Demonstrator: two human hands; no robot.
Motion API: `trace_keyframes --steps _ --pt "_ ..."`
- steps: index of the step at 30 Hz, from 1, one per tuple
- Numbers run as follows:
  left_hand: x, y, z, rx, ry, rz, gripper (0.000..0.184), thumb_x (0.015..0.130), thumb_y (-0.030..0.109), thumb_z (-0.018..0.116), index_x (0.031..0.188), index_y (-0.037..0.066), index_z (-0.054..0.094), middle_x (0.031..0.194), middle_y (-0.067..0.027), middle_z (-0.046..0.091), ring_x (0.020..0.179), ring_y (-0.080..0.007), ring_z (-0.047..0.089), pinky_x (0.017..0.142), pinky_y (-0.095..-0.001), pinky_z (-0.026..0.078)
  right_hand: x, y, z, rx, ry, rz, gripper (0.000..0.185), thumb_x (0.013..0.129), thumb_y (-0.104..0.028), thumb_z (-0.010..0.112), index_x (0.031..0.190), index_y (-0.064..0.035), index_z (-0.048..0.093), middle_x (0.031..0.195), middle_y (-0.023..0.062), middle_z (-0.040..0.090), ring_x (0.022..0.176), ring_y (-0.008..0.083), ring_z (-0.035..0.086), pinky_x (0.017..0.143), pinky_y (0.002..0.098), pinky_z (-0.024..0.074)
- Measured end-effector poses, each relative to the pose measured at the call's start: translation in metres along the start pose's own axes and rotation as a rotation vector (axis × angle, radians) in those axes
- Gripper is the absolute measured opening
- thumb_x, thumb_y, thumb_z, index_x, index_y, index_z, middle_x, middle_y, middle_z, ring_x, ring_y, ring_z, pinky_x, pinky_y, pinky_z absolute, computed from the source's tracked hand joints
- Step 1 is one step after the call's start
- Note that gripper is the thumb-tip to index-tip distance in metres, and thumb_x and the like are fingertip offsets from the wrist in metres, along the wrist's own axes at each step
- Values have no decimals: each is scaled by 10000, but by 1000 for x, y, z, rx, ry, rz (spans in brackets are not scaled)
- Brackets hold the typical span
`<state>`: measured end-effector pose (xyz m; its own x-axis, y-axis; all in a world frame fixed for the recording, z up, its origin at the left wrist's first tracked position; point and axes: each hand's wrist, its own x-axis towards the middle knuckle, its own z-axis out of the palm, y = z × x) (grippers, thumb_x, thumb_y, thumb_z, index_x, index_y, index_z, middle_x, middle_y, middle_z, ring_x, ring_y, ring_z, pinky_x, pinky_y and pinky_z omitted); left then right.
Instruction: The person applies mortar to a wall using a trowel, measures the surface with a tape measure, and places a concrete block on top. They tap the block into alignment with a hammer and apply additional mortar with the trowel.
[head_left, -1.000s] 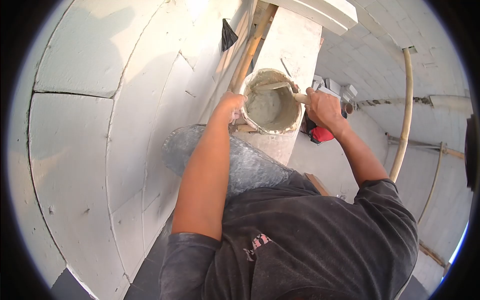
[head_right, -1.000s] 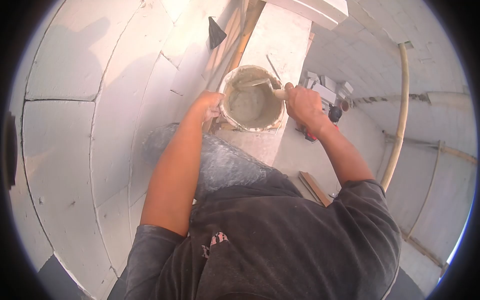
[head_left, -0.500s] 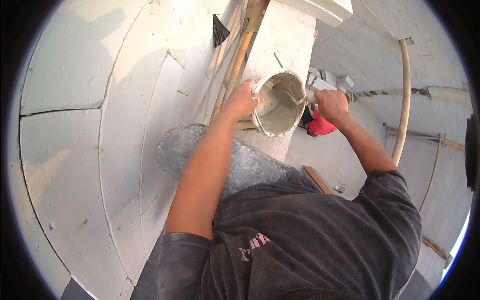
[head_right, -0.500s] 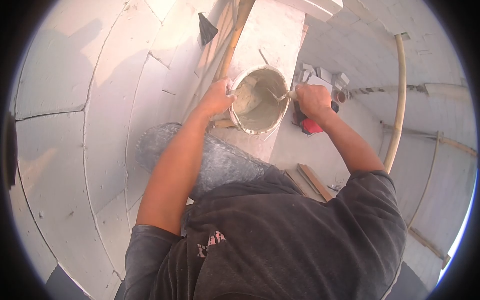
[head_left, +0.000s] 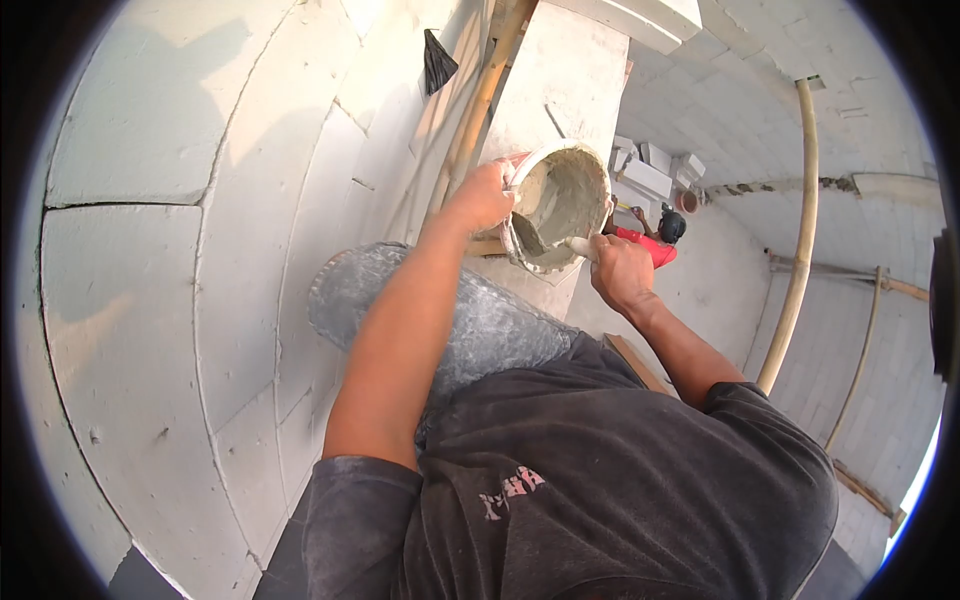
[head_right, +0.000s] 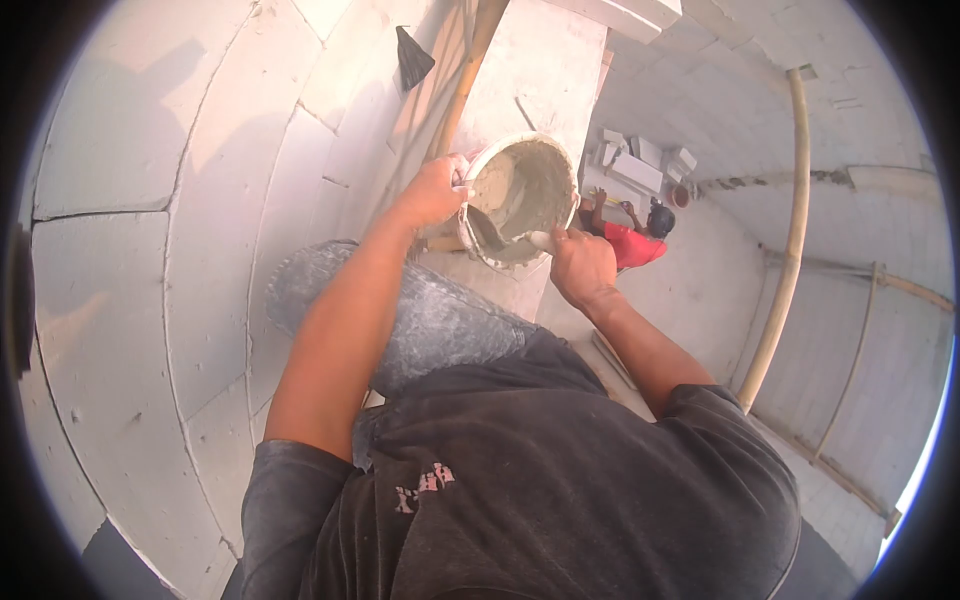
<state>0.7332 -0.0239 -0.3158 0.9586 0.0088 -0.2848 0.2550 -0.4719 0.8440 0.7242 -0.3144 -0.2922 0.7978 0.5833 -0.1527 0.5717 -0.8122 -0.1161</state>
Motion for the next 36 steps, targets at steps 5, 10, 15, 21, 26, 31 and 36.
trace_keyframes --steps 5,10,15,21,26,31,36 --pt "4 -3 -2 -31 7 -126 256 918 126 728 1130 -9 679 1061 -208 738 1023 -330 712 898 -425 540 -16 -9 -16 265 -177 295 234 828 -163 723 1028 -41 718 959 204 736 933 419 706 802 518 551" --pt "5 -10 -5 -124 138 -225 290 946 145 674 1191 -9 699 1102 -237 747 1082 -395 713 931 -445 543 -41 9 33 763 -153 419 263 791 -195 788 945 6 714 755 136 660 680 242 643 658 397 506" --pt "7 -23 -12 45 183 -372 359 886 121 637 1182 -66 717 1174 -290 726 1112 -422 702 968 -453 551 -48 6 43 1157 -237 532 123 831 -80 767 883 -49 660 673 -8 576 524 63 479 463 258 333" --pt "6 -38 -11 85 191 -418 397 798 114 652 1110 -120 729 1160 -320 719 1110 -412 716 968 -427 569 -37 7 32 1239 -122 501 157 798 -72 774 910 -18 679 742 4 618 609 80 552 539 279 432" --pt "15 -51 -7 -97 20 -583 383 859 78 637 1176 -127 703 1147 -279 736 975 -369 764 769 -435 626 -25 10 31 1267 -67 434 133 808 -64 760 886 -40 655 722 -7 599 593 79 542 530 274 428" --pt "0 -35 -15 -220 -37 -631 347 921 70 634 1211 -113 689 1091 -241 751 874 -326 771 691 -418 646 -15 11 24 1286 -41 406 119 821 -60 746 881 -51 644 716 -14 594 583 75 537 520 266 418" --pt "2 -32 -15 -118 -57 -695 325 863 41 658 1153 -84 733 1120 -260 753 959 -404 773 768 -463 643 -13 16 20 1284 32 382 117 837 -61 743 897 -55 642 731 -20 594 598 71 539 535 262 429"
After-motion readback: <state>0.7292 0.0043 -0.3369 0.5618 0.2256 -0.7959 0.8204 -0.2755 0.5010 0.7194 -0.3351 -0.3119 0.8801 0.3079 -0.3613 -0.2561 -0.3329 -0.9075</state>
